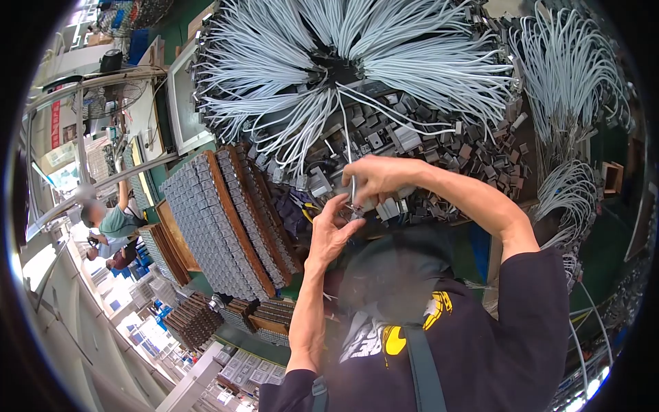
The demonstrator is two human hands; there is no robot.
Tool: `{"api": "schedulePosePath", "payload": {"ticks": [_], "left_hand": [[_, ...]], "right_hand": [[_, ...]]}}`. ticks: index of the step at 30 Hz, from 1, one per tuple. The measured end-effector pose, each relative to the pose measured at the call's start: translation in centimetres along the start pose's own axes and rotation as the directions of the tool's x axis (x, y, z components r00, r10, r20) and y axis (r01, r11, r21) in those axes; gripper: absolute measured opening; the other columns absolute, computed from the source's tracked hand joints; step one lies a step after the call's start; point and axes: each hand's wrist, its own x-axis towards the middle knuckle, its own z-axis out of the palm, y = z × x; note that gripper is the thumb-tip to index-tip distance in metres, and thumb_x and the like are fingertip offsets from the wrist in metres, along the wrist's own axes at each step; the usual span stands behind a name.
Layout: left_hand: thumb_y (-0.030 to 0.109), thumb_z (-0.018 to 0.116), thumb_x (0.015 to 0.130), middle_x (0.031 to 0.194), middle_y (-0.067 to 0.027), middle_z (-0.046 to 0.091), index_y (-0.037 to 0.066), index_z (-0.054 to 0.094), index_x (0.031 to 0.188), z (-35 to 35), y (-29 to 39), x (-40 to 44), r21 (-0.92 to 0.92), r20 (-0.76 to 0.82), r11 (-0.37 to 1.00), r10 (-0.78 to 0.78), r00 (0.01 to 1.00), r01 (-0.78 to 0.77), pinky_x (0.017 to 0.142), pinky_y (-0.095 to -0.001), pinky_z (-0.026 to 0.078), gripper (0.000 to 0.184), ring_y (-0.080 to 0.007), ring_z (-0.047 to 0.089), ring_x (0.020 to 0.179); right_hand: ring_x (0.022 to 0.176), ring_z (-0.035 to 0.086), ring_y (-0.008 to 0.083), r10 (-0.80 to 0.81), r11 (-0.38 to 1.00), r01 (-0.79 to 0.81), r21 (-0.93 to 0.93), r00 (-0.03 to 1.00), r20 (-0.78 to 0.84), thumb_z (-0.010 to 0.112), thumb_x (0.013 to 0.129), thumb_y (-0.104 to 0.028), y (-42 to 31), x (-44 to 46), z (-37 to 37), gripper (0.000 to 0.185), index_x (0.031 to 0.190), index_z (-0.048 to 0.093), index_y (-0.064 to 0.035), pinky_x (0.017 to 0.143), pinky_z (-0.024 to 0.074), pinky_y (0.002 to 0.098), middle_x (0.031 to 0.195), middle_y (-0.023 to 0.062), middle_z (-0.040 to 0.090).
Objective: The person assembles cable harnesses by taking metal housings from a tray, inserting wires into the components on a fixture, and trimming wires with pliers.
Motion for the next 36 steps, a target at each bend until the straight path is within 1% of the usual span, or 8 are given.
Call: {"api": "schedulePosePath", "payload": {"ticks": [5, 8, 18, 20, 22, 30, 34, 36], "left_hand": [[0.008, 0.086, 0.081, 0.110, -0.0143, 0.069, -0.002, 0.051, 0.132, 2.0, -1.3, -0.5, -0.153, -0.210, 0.988, -0.041, 0.977, 0.009, 0.060, -0.0212, 0.050, 0.063, -0.0070, 0.063, 0.073], [0.007, 0.087, 0.080, 0.108, -0.0128, 0.070, -0.001, 0.052, 0.130, 2.9, -1.8, -0.5, -0.182, -0.277, 0.983, -0.051, 0.959, 0.000, 0.060, -0.0206, 0.050, 0.062, -0.0057, 0.062, 0.073], [0.000, 0.079, 0.086, 0.100, -0.0107, 0.071, -0.002, 0.059, 0.122, 4.9, -3.8, -0.1, -0.376, -0.254, 0.926, -0.069, 0.965, -0.033, 0.064, -0.0234, 0.056, 0.041, -0.0120, 0.070, 0.077], [0.000, 0.075, 0.089, 0.096, -0.0120, 0.073, -0.001, 0.063, 0.115, 5.4, -3.1, 0.5, -0.679, -0.266, 0.727, -0.106, 0.958, -0.108, 0.064, -0.0283, 0.062, 0.028, -0.0171, 0.073, 0.076], [0.001, 0.074, 0.090, 0.096, -0.0128, 0.073, -0.001, 0.063, 0.114, 5.7, -3.1, 0.8, -0.741, -0.232, 0.670, -0.191, 0.954, -0.046, 0.063, -0.0307, 0.063, 0.026, -0.0190, 0.073, 0.075], [0.006, 0.073, 0.092, 0.092, -0.0118, 0.072, 0.001, 0.061, 0.111, 6.5, -4.6, 3.3, -0.834, -0.158, 0.550, -0.310, 0.937, 0.041, 0.060, -0.0330, 0.063, 0.023, -0.0198, 0.073, 0.071], [0.012, 0.075, 0.092, 0.095, -0.0116, 0.070, 0.000, 0.054, 0.123, 5.9, -3.8, 5.4, -0.822, -0.053, 0.527, -0.447, 0.893, 0.215, 0.060, -0.0316, 0.061, 0.040, -0.0171, 0.071, 0.070], [0.013, 0.075, 0.092, 0.099, -0.0126, 0.069, -0.002, 0.049, 0.130, 5.7, -2.4, 5.9, -0.740, -0.113, 0.639, -0.423, 0.899, 0.208, 0.061, -0.0310, 0.061, 0.049, -0.0163, 0.069, 0.073]], "right_hand": [[0.070, 0.073, 0.0215, 0.042, 0.999, -0.042, 0.011, 0.998, 0.042, 0.060, 0.099, -0.015, -0.5, 0.7, 0.0, 0.020, 0.099, 0.056, 0.0048, 0.059, 0.0591, 0.0318, 0.080, 0.0146, 0.072], [0.068, 0.074, 0.0250, -0.041, 0.998, 0.040, -0.041, 0.999, -0.017, 0.059, 0.100, -0.019, -0.1, 0.3, 0.8, 0.025, 0.097, 0.054, 0.0055, 0.056, 0.0583, 0.0350, 0.077, 0.0160, 0.069], [0.066, 0.073, 0.0247, -0.108, 0.994, 0.103, -0.041, 0.984, -0.142, 0.055, 0.098, -0.013, 1.4, -0.6, 1.5, 0.018, 0.097, 0.053, 0.0047, 0.059, 0.0584, 0.0361, 0.075, 0.0139, 0.067], [0.066, 0.073, 0.0251, -0.103, 0.995, 0.099, -0.032, 0.980, -0.168, 0.055, 0.098, -0.012, 1.1, -1.1, 1.7, 0.017, 0.097, 0.054, 0.0045, 0.059, 0.0581, 0.0368, 0.075, 0.0148, 0.067], [0.066, 0.073, 0.0255, -0.099, 0.995, 0.096, -0.024, 0.977, -0.192, 0.054, 0.098, -0.011, 1.2, -1.3, 1.7, 0.015, 0.098, 0.055, 0.0044, 0.059, 0.0577, 0.0376, 0.075, 0.0157, 0.068], [0.068, 0.070, 0.0369, -0.166, 0.880, 0.071, -0.469, 0.973, -0.163, 0.083, 0.069, -0.043, 0.5, -2.1, 0.8, 0.062, 0.092, 0.056, 0.0076, 0.060, 0.0535, 0.0436, 0.071, 0.0222, 0.067], [0.066, 0.067, 0.0407, -0.223, 0.786, 0.037, -0.617, 0.948, -0.227, 0.084, 0.067, -0.040, 1.6, -1.0, 0.9, 0.060, 0.088, 0.054, 0.0066, 0.058, 0.0520, 0.0458, 0.067, 0.0225, 0.064], [0.066, 0.066, 0.0415, -0.220, 0.777, 0.028, -0.628, 0.948, -0.231, 0.084, 0.068, -0.039, 2.1, -0.8, 0.4, 0.057, 0.088, 0.054, 0.0056, 0.059, 0.0518, 0.0466, 0.066, 0.0222, 0.064]]}}
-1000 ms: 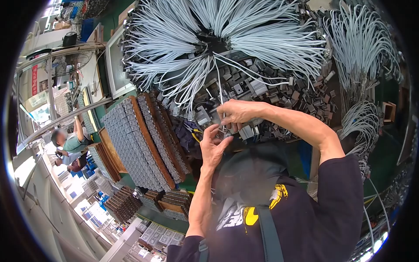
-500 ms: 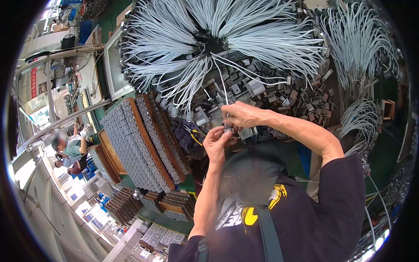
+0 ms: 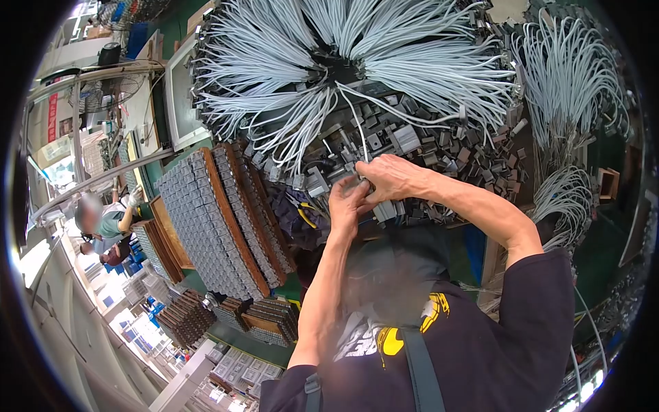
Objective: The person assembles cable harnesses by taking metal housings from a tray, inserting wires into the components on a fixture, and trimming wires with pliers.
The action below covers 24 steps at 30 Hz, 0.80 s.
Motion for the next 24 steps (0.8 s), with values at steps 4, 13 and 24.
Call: {"api": "schedulePosePath", "payload": {"ticks": [4, 13, 24], "left_hand": [[0.013, 0.081, 0.087, 0.098, -0.0111, 0.066, -0.004, 0.047, 0.131, -0.1, -0.3, 1.7, 0.287, -0.067, 0.932, 0.250, 0.966, -0.221, 0.060, -0.0292, 0.058, 0.058, -0.0155, 0.067, 0.074], [0.013, 0.088, 0.074, 0.078, -0.0070, 0.065, 0.000, 0.059, 0.103, -0.5, -0.8, 4.4, 0.720, -0.120, 0.632, 0.521, 0.845, -0.287, 0.060, -0.0333, 0.051, 0.043, -0.0188, 0.065, 0.069], [0.010, 0.087, 0.069, 0.069, -0.0094, 0.063, 0.002, 0.059, 0.099, 0.4, 0.7, 4.5, 0.769, -0.129, 0.568, 0.588, 0.799, -0.294, 0.061, -0.0394, 0.049, 0.041, -0.0254, 0.062, 0.062]], "right_hand": [[0.070, 0.068, 0.0415, -0.081, 0.993, 0.074, -0.090, 0.994, -0.079, 0.082, 0.072, -0.033, 0.6, 0.4, -0.1, 0.050, 0.090, 0.055, 0.0045, 0.062, 0.0525, 0.0476, 0.068, 0.0213, 0.065], [0.066, 0.070, 0.0361, -0.184, 0.910, 0.144, -0.388, 0.981, -0.067, 0.077, 0.072, -0.018, 2.7, 3.9, 2.8, 0.030, 0.084, 0.059, 0.0018, 0.058, 0.0540, 0.0461, 0.067, 0.0181, 0.067], [0.084, 0.067, 0.0296, -0.190, 0.817, -0.223, -0.533, 0.768, -0.612, 0.070, 0.082, -0.017, 0.4, -1.9, -5.1, 0.029, 0.105, 0.063, -0.0013, 0.084, 0.0529, 0.0434, 0.087, 0.0135, 0.068]]}}
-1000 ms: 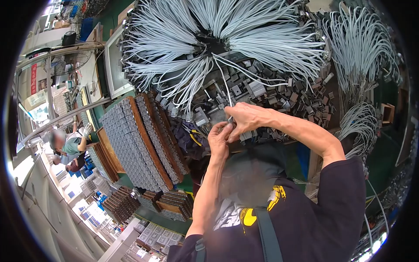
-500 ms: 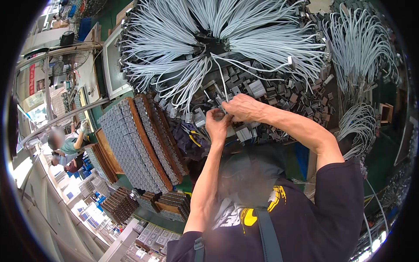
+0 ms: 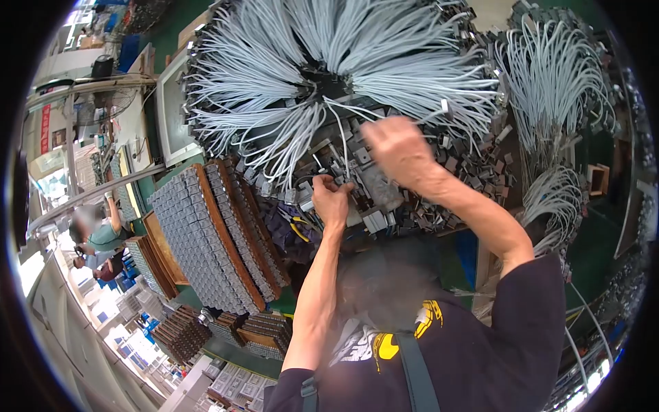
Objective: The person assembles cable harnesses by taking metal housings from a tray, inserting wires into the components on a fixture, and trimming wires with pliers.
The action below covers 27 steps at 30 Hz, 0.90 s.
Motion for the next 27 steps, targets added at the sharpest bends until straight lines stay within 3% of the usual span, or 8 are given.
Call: {"api": "schedulePosePath", "payload": {"ticks": [2, 4, 8, 12, 17, 19, 23, 27], "left_hand": [[0.008, 0.086, 0.069, 0.069, -0.0091, 0.063, 0.002, 0.059, 0.100, 0.1, 0.1, -0.2, 0.005, 0.030, 1.000, -0.015, 0.999, 0.015, 0.061, -0.0396, 0.049, 0.041, -0.0248, 0.063, 0.062], [0.010, 0.085, 0.071, 0.072, -0.0095, 0.064, 0.003, 0.059, 0.106, 0.0, 0.0, -0.1, 0.024, 0.058, 0.999, 0.034, 0.998, -0.036, 0.062, -0.0416, 0.050, 0.044, -0.0268, 0.065, 0.064], [0.020, 0.085, 0.072, 0.085, -0.0125, 0.068, 0.003, 0.063, 0.111, -2.1, 0.5, -0.1, 0.005, 0.144, 0.995, 0.102, 0.984, -0.103, 0.071, -0.0418, 0.053, 0.048, -0.0309, 0.067, 0.080], [0.013, 0.083, 0.074, 0.089, -0.0096, 0.067, 0.001, 0.064, 0.114, -7.0, 2.3, 0.8, -0.164, 0.269, 0.962, 0.256, 0.928, -0.218, 0.069, -0.0349, 0.054, 0.046, -0.0215, 0.066, 0.073], [0.004, 0.083, 0.079, 0.089, -0.0036, 0.067, 0.002, 0.067, 0.113, -18.9, 4.8, 3.6, -0.239, 0.216, 0.944, 0.280, 0.935, -0.227, 0.058, -0.0239, 0.050, 0.038, -0.0065, 0.059, 0.064], [0.004, 0.081, 0.081, 0.087, -0.0038, 0.069, 0.004, 0.069, 0.112, -24.2, 3.1, 6.4, -0.156, 0.034, 0.927, 0.350, 0.936, -0.341, 0.058, -0.0235, 0.052, 0.033, -0.0081, 0.063, 0.066], [0.002, 0.076, 0.085, 0.085, -0.0024, 0.068, 0.005, 0.069, 0.104, -37.1, -4.1, 15.7, 0.038, -0.371, 0.957, 0.282, 0.885, -0.289, 0.059, -0.0233, 0.051, 0.020, -0.0078, 0.062, 0.068], [-0.003, 0.079, 0.080, 0.097, -0.0050, 0.069, 0.000, 0.065, 0.111, -50.2, -19.4, 28.4, -0.125, -0.571, 0.978, 0.066, 0.819, -0.166, 0.070, -0.0244, 0.053, 0.034, -0.0137, 0.067, 0.081]], "right_hand": [[0.086, 0.066, 0.0296, 0.160, 0.898, -0.048, -0.438, 0.961, 0.224, 0.066, 0.081, -0.013, 3.8, -1.3, 1.0, 0.022, 0.101, 0.063, -0.0038, 0.094, 0.0473, 0.0429, 0.088, 0.0136, 0.067], [0.086, 0.064, 0.0278, 0.167, 0.934, 0.015, -0.357, 0.865, 0.473, 0.063, 0.079, -0.010, 6.7, -2.1, 1.3, 0.018, 0.096, 0.063, -0.0058, 0.093, 0.0451, 0.0404, 0.092, 0.0132, 0.067], [0.088, 0.066, 0.0256, 0.046, 0.913, 0.084, -0.400, 0.952, 0.304, 0.062, 0.080, -0.009, 4.2, -2.8, -0.3, 0.016, 0.095, 0.063, -0.0074, 0.087, 0.0451, 0.0384, 0.081, 0.0095, 0.067], [0.082, 0.071, 0.0292, 0.258, 0.904, -0.034, -0.426, 0.837, 0.482, 0.063, 0.085, -0.007, 5.6, -5.3, 3.1, 0.014, 0.099, 0.062, -0.0058, 0.064, 0.0511, 0.0426, 0.082, 0.0119, 0.070], [0.066, 0.070, 0.0213, 0.359, 0.931, -0.311, -0.192, 0.879, 0.315, 0.058, 0.094, -0.009, 6.5, -6.1, 2.9, 0.010, 0.098, 0.058, 0.0002, 0.056, 0.0524, 0.0340, 0.077, 0.0130, 0.068], [0.063, 0.066, 0.0180, 0.546, 0.564, -0.779, 0.272, 0.599, 0.585, 0.052, 0.098, -0.007, 3.1, -4.2, -0.3, 0.016, 0.110, 0.056, 0.0032, 0.055, 0.0505, 0.0308, 0.073, 0.0120, 0.064], [0.064, 0.063, 0.0150, 0.401, 0.276, -0.839, 0.468, 0.543, 0.738, 0.051, 0.097, -0.007, -1.5, -3.1, -3.7, 0.023, 0.118, 0.053, 0.0035, 0.057, 0.0500, 0.0274, 0.075, 0.0078, 0.061], [0.067, 0.062, 0.0161, 0.432, 0.223, -0.606, 0.764, 0.764, 0.479, 0.054, 0.097, -0.010, -4.7, -3.0, -5.6, 0.023, 0.117, 0.052, 0.0011, 0.063, 0.0524, 0.0290, 0.083, 0.0077, 0.061]]}}
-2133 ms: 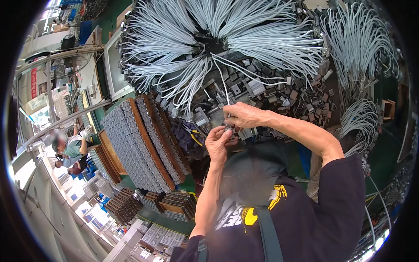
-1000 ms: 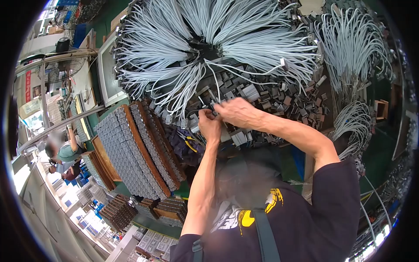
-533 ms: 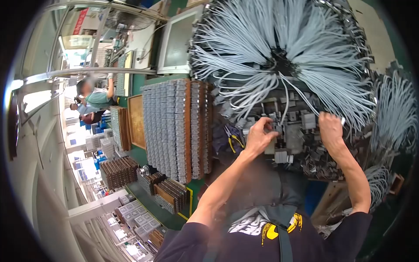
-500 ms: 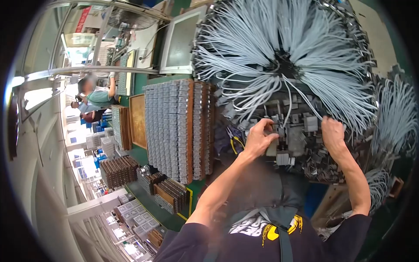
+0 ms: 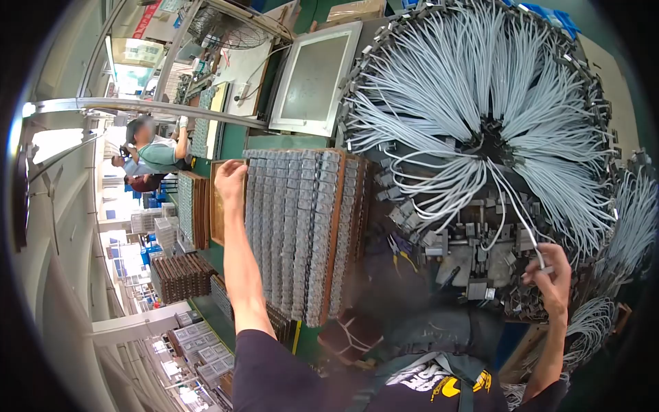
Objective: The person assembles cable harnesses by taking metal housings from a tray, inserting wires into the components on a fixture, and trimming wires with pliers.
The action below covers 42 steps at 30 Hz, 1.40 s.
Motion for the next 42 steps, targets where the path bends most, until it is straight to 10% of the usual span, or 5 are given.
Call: {"api": "schedulePosePath", "payload": {"ticks": [9, 13, 31, 36, 42], "left_hand": [[0.002, 0.088, 0.073, 0.123, -0.0192, 0.066, -0.011, 0.048, 0.138, 1.4, -10.4, 8.7, -0.188, -0.001, 0.904, -0.390, 0.921, 0.383, 0.090, -0.0341, 0.055, 0.077, -0.0253, 0.067, 0.104], [0.000, 0.089, 0.072, 0.128, -0.0246, 0.063, -0.013, 0.046, 0.140, 2.4, -11.2, 8.6, -0.211, 0.018, 0.909, -0.365, 0.931, 0.360, 0.094, -0.0359, 0.054, 0.081, -0.0270, 0.066, 0.110], [0.002, 0.072, 0.089, 0.120, -0.0146, 0.064, -0.004, 0.050, 0.136, 3.6, 18.2, -6.0, -0.711, 0.334, 0.695, 0.203, 0.920, 0.105, 0.107, -0.0419, 0.051, 0.052, -0.0270, 0.065, 0.112], [0.005, 0.088, 0.063, 0.123, -0.0122, 0.064, 0.008, 0.071, 0.115, 16.9, 26.8, -29.2, -0.421, 0.697, 0.907, 0.321, 0.641, 0.003, 0.095, -0.0324, 0.055, 0.055, -0.0211, 0.064, 0.111], [0.015, 0.090, 0.061, 0.133, -0.0167, 0.063, 0.001, 0.073, 0.109, 29.0, 22.3, -48.4, -0.385, 0.875, 0.898, 0.428, 0.226, -0.210, 0.102, -0.0389, 0.051, 0.052, -0.0299, 0.063, 0.120]], "right_hand": [[0.075, 0.056, 0.0073, -0.173, 0.603, 0.124, 0.788, 0.985, -0.023, 0.064, 0.100, -0.039, -0.2, 2.4, 3.1, 0.033, 0.106, 0.058, -0.0079, 0.063, 0.0415, 0.0225, 0.079, 0.0007, 0.055], [0.057, 0.056, 0.0310, -0.510, 0.484, 0.419, -0.768, 0.849, 0.141, 0.086, 0.069, -0.012, -2.4, 2.1, 7.9, 0.027, 0.076, 0.062, -0.0033, 0.054, 0.0420, 0.0373, 0.064, 0.0101, 0.055], [0.076, 0.067, 0.0362, -0.163, 0.460, 0.297, -0.837, 0.955, 0.250, 0.078, 0.084, -0.021, 3.9, -0.3, -7.3, 0.024, 0.090, 0.065, -0.0012, 0.067, 0.0526, 0.0423, 0.079, 0.0161, 0.068], [0.088, 0.072, 0.0194, 0.212, 0.977, -0.189, -0.100, 0.800, 0.561, 0.085, 0.081, -0.016, 2.3, 2.8, -6.6, 0.042, 0.114, 0.067, 0.0032, 0.078, 0.0576, 0.0336, 0.096, 0.0137, 0.075], [0.086, 0.074, 0.0289, -0.246, 0.561, -0.514, 0.649, 0.645, 0.724, 0.087, 0.074, -0.006, 6.9, 7.6, -5.1, 0.048, 0.115, 0.060, 0.0010, 0.076, 0.0604, 0.0377, 0.097, 0.0184, 0.074]]}}
